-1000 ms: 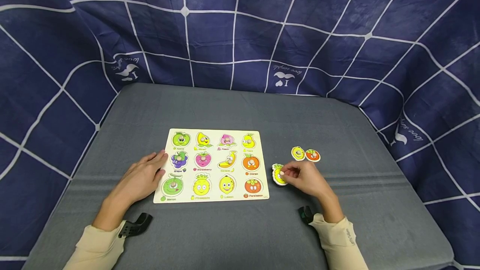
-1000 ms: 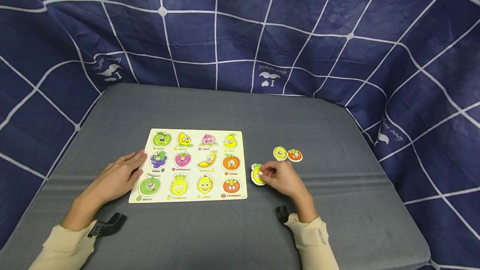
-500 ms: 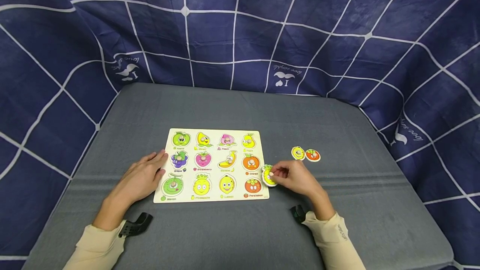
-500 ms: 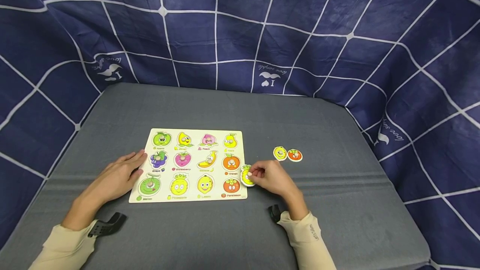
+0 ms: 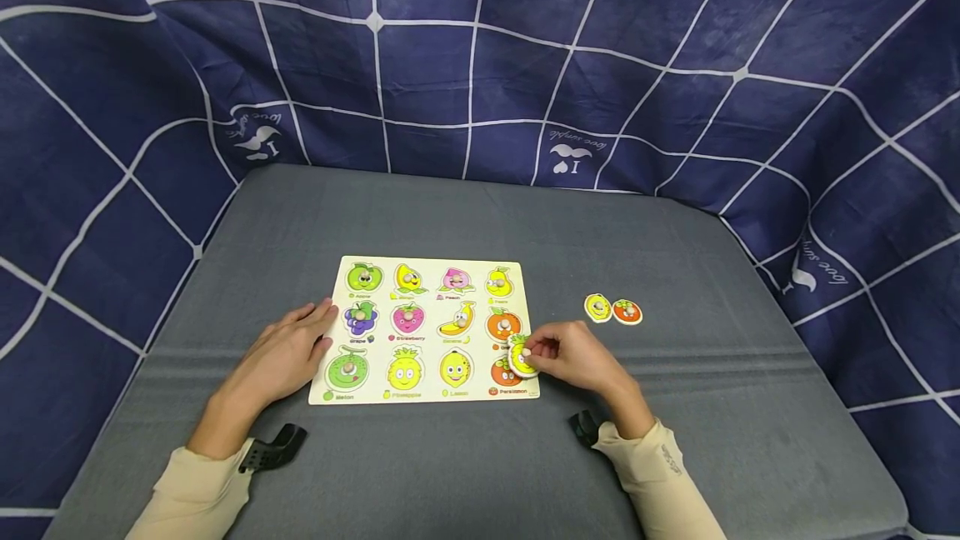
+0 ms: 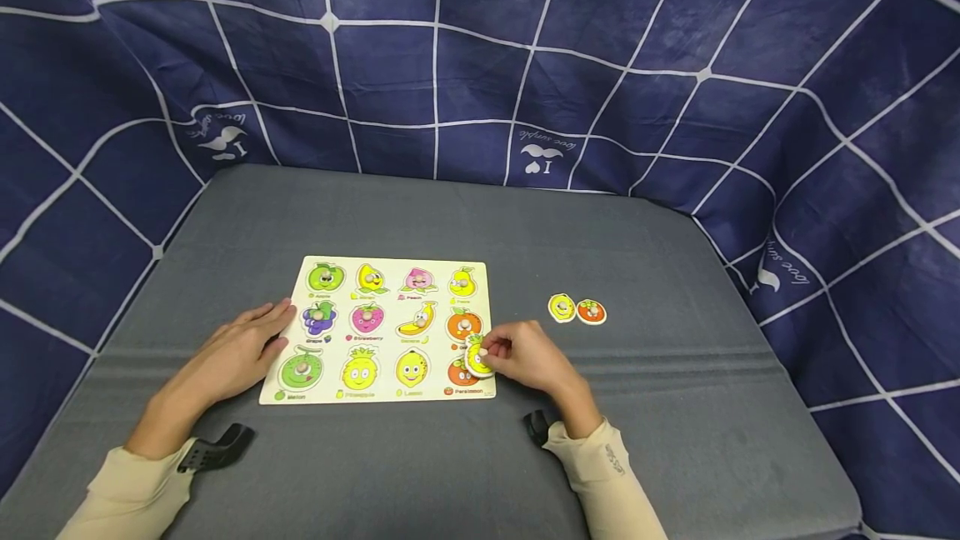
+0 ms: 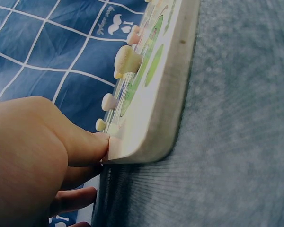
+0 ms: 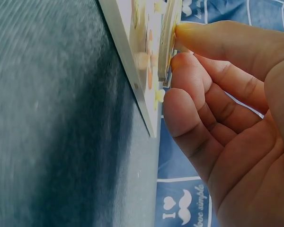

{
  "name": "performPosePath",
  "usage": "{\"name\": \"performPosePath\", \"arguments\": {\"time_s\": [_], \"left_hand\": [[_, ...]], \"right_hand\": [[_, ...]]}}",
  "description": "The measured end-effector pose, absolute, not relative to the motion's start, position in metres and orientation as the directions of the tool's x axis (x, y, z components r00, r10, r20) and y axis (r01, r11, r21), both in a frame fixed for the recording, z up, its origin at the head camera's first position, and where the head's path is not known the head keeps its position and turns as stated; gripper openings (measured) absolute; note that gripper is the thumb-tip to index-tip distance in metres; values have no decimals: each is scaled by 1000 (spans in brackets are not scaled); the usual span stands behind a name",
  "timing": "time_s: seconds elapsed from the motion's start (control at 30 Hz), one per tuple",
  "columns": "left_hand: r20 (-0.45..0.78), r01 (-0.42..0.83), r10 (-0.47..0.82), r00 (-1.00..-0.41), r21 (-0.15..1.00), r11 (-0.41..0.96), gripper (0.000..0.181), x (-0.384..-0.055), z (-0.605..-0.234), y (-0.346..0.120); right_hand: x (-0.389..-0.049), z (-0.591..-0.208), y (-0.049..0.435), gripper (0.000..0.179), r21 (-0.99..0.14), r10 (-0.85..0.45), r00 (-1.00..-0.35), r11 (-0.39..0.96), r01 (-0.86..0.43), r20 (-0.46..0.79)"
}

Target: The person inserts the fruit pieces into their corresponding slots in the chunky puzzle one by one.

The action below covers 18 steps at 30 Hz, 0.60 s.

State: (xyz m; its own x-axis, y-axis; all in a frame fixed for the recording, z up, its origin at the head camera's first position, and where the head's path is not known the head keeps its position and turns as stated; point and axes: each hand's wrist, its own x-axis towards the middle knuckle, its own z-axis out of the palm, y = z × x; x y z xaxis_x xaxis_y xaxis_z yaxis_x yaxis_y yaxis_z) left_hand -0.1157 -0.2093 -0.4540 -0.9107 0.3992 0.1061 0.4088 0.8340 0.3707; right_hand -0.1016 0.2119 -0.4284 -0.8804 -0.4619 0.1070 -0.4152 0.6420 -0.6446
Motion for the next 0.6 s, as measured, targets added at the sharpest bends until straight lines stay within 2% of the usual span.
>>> {"name": "performPosePath", "arguments": {"time_s": [0.6], "left_hand": [[99,404,396,-913,364,839,48,-116,-454,-209]], "right_hand": [[-107,-430,193,10,-619,-535,-833,609,-496,141]]}}
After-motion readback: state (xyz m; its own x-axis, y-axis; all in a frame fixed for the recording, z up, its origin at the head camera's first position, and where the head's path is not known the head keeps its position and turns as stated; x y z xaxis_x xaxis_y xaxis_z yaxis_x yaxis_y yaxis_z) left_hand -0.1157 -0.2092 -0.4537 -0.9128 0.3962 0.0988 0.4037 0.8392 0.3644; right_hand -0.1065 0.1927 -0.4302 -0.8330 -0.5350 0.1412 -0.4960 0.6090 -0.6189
